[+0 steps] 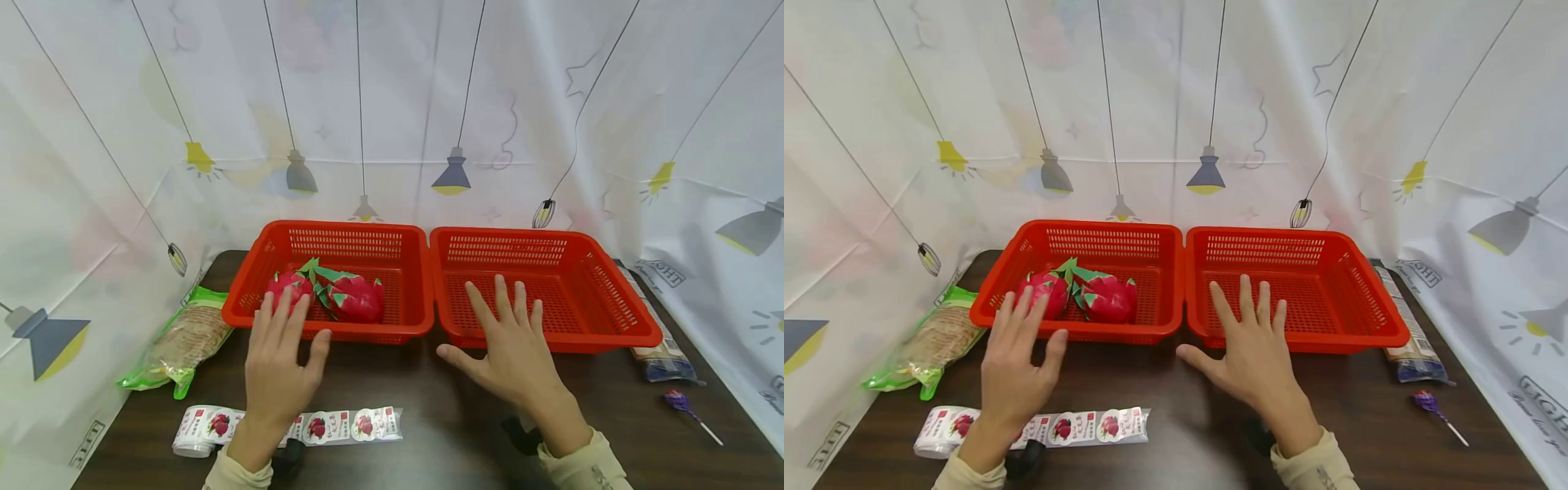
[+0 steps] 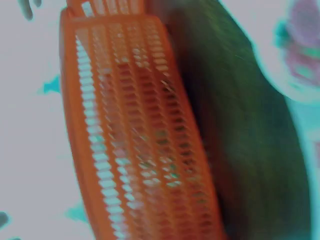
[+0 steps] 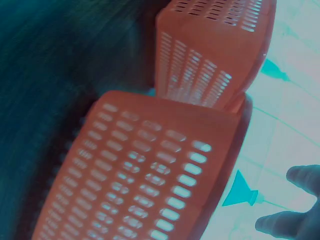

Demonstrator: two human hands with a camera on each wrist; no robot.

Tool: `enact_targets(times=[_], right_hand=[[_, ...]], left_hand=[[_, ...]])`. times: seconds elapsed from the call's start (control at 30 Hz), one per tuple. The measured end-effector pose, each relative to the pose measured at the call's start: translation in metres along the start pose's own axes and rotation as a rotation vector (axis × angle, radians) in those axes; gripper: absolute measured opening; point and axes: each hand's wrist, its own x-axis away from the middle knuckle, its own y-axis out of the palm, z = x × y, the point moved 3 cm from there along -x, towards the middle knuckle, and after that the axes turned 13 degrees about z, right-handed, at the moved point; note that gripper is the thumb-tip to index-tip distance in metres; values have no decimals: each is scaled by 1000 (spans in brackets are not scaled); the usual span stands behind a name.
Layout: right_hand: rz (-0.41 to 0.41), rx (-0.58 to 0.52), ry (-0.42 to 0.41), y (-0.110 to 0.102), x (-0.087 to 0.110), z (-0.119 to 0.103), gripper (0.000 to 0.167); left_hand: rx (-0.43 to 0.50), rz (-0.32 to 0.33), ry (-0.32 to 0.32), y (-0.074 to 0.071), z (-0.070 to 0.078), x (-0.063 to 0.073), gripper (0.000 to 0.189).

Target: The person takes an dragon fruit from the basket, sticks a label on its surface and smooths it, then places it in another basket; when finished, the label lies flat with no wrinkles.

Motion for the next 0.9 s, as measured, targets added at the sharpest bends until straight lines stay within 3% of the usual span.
enact_targets(times=[0.03,0.1,0.17,0.23,0.33,0.37,0.43,0.5,0.6,0.73,0.9], right_hand=[[4,-12,-9,0,-3,-2,107],[21,-35,-32,0,-8,-8,108],[36,-58,-54,0,-15,-14,109],[50,-72,-77,0,-23,-21,111],[44,-91,-107,4,-36,-33,113],[34,-97,-116,6,-41,-37,114],[3,-111,-124,11,-53,-46,114],[-43,-122,-119,19,-65,-55,115],[-137,-121,-100,37,-85,-69,115],[-263,-119,-80,64,-107,-86,115],[-361,-127,-48,93,-124,-96,116]], left_hand=[[97,90,-54,-5,-5,1,50],[327,237,-241,-15,-17,3,33],[557,349,-535,-21,-31,7,20],[713,424,-884,-24,-44,14,14],[806,421,-1339,-23,-59,26,11],[835,393,-1453,-22,-62,29,13],[885,312,-1613,-19,-68,33,17],[950,232,-1701,-14,-73,34,21],[1017,174,-1735,-6,-76,32,28],[1048,195,-1731,2,-79,27,31],[1062,202,-1733,5,-83,23,26]])
